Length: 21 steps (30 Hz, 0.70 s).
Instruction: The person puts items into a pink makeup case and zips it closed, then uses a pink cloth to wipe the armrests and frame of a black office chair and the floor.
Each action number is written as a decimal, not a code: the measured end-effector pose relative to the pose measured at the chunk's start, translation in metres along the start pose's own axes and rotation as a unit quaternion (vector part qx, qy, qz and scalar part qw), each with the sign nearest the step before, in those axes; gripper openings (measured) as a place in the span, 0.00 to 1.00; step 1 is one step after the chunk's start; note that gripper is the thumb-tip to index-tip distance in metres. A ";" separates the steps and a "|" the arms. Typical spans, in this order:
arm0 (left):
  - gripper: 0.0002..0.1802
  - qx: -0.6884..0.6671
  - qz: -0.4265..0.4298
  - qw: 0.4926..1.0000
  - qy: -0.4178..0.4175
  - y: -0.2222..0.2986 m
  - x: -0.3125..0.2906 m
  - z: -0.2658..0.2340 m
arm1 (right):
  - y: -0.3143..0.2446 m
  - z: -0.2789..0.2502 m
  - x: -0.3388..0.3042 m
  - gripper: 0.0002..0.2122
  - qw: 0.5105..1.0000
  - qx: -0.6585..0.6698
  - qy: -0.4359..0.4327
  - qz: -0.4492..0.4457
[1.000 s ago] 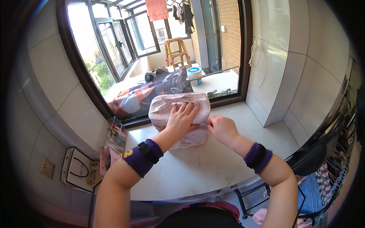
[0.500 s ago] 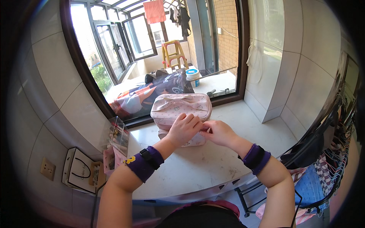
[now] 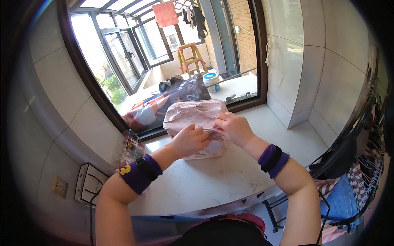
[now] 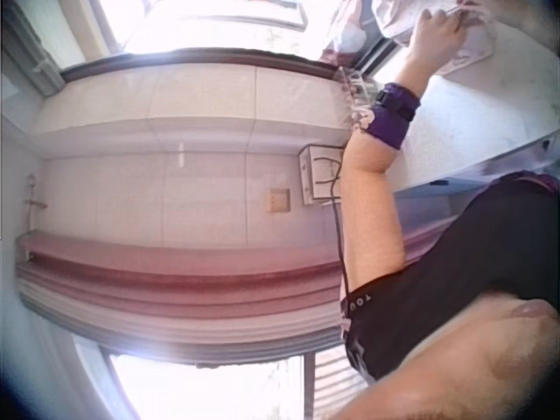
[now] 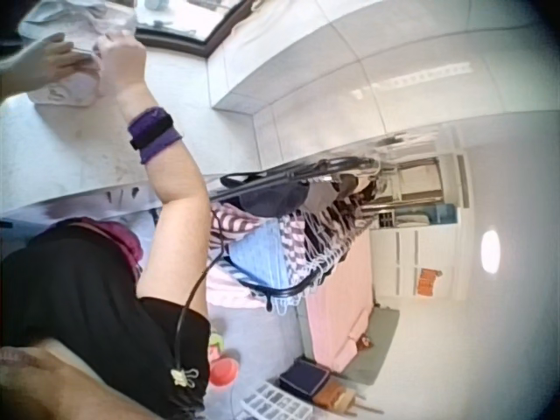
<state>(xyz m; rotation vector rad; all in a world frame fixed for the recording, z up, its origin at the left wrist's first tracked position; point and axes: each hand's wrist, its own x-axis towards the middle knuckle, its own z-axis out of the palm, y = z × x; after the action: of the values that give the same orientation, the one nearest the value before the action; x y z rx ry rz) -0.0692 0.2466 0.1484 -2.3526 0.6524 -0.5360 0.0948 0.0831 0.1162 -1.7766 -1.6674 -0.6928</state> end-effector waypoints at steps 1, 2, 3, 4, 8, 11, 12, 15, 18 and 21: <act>0.03 -0.003 0.014 1.000 -0.017 -0.005 -0.006 -0.004 | 0.003 0.000 -0.001 0.05 1.000 -0.008 0.002 -0.006; 0.02 -0.007 0.028 0.999 -0.034 -0.009 -0.014 -0.007 | 0.005 0.001 -0.002 0.05 1.000 -0.015 0.004 -0.013; 0.02 -0.002 0.025 0.999 -0.034 -0.013 -0.028 -0.009 | 0.003 0.001 -0.002 0.05 1.000 -0.011 0.005 -0.016; 0.02 0.000 0.022 0.999 -0.038 -0.019 -0.041 -0.011 | 0.002 0.001 -0.002 0.05 1.000 -0.009 0.012 -0.020; 0.03 0.015 -0.012 0.995 -0.095 -0.036 -0.089 -0.010 | 0.004 -0.003 -0.001 0.04 0.999 -0.015 0.017 -0.036; 0.04 0.020 -0.022 0.994 -0.107 -0.044 -0.105 -0.004 | 0.013 -0.005 -0.001 0.05 0.998 -0.014 0.030 -0.059; 0.06 0.018 -0.015 0.994 -0.110 -0.047 -0.108 -0.002 | 0.018 -0.005 -0.001 0.05 0.997 -0.014 0.030 -0.063; 0.06 0.026 -0.006 0.993 -0.115 -0.061 -0.118 0.006 | 0.034 -0.009 -0.002 0.04 0.998 -0.025 0.015 -0.061; 0.06 0.038 -0.001 0.994 -0.106 -0.073 -0.120 0.021 | 0.051 -0.014 0.000 0.04 0.997 -0.015 0.022 -0.073; 0.05 0.059 -0.008 0.995 -0.085 -0.083 -0.117 0.038 | 0.067 -0.016 0.002 0.04 0.997 0.003 0.020 -0.075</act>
<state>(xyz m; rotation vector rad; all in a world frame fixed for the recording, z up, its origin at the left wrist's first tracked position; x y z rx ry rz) -0.1161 0.3870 0.1523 -2.2642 0.5104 -0.3665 0.1625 0.0703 0.1236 -1.6348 -1.7857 -0.7829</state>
